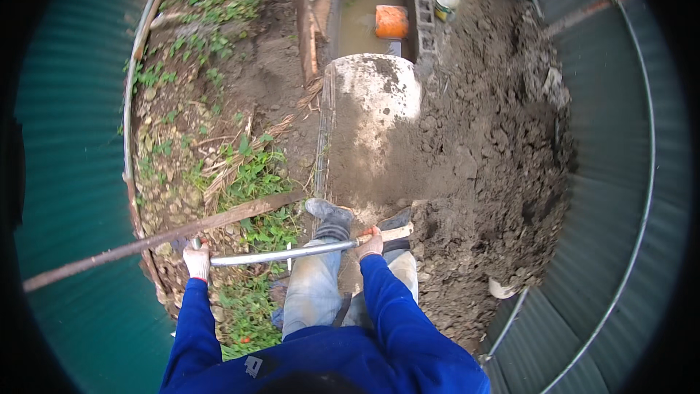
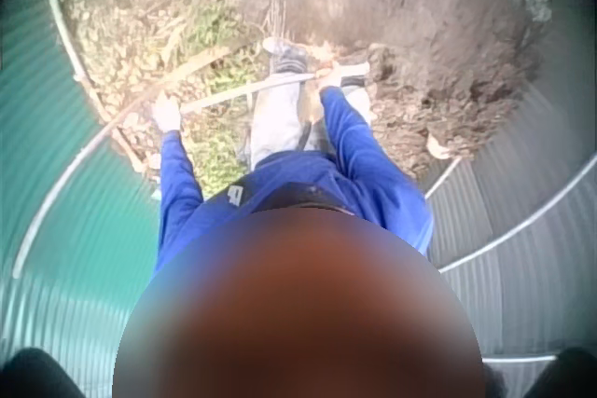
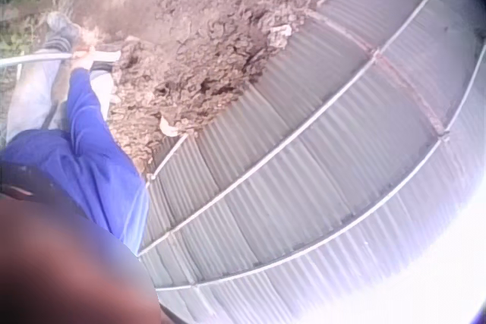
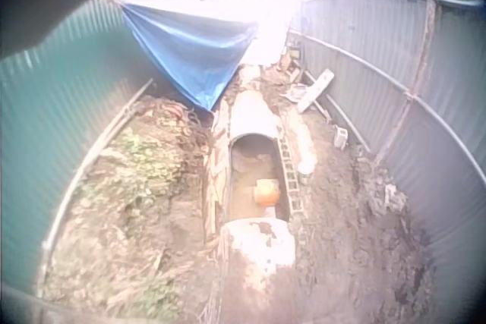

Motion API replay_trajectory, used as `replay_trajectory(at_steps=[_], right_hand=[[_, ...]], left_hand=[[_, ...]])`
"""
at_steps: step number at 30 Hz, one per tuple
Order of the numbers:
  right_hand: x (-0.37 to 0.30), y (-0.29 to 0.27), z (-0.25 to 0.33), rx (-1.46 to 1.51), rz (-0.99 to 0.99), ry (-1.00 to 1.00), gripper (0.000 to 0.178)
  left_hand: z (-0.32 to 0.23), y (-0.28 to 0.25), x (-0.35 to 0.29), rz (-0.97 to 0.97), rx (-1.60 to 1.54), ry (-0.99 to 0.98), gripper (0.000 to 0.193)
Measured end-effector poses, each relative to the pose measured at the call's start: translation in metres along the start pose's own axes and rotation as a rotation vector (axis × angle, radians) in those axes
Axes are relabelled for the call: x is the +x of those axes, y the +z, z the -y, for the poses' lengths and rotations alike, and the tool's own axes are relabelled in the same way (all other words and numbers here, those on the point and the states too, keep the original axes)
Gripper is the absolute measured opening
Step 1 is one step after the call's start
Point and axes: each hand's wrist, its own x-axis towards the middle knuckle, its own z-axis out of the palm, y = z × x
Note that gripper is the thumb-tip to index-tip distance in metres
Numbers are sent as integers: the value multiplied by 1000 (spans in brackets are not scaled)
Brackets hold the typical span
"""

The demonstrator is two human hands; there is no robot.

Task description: The person uses a shovel to dig and move soil from a pile into a narrow trench beside a concrete drainage channel. The person repeatedly scoops soil and deposits it into the trench, then briefly uses a bucket to scoop water from the channel.

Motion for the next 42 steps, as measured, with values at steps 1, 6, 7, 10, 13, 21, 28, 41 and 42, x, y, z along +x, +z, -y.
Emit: replay_trajectory(at_steps=[1, 6, 7, 10, 13, 21, 28, 41, 42], right_hand=[[-10, 1, -10, -63, 37, 11, 31], [-63, 15, -72, -264, 19, -5, 32], [-74, 20, -85, -275, 45, -7, 31], [-100, 34, -125, -374, 66, 58, 31], [-121, 45, -165, -524, 183, 31, 24], [-147, 92, -256, -946, 221, 14, 16], [-146, 138, -304, -1287, 318, 19, 19], [-99, 367, -343, -1442, 187, 90, 16], [-97, 408, -346, -1413, 126, 63, 15]], left_hand=[[15, -18, -8, -17, -30, -14, 7], [85, -105, -64, -143, -23, -221, 6], [94, -119, -74, -165, 25, -256, 7], [117, -165, -105, -196, -46, -451, 12], [129, -201, -139, -289, -222, -557, 11], [128, -229, -245, -532, -323, -734, 7], [108, -185, -311, -747, -470, -1028, 7], [-108, -80, -212, -790, -448, -1201, 27], [-136, -72, -185, -771, -471, -1207, 28]])
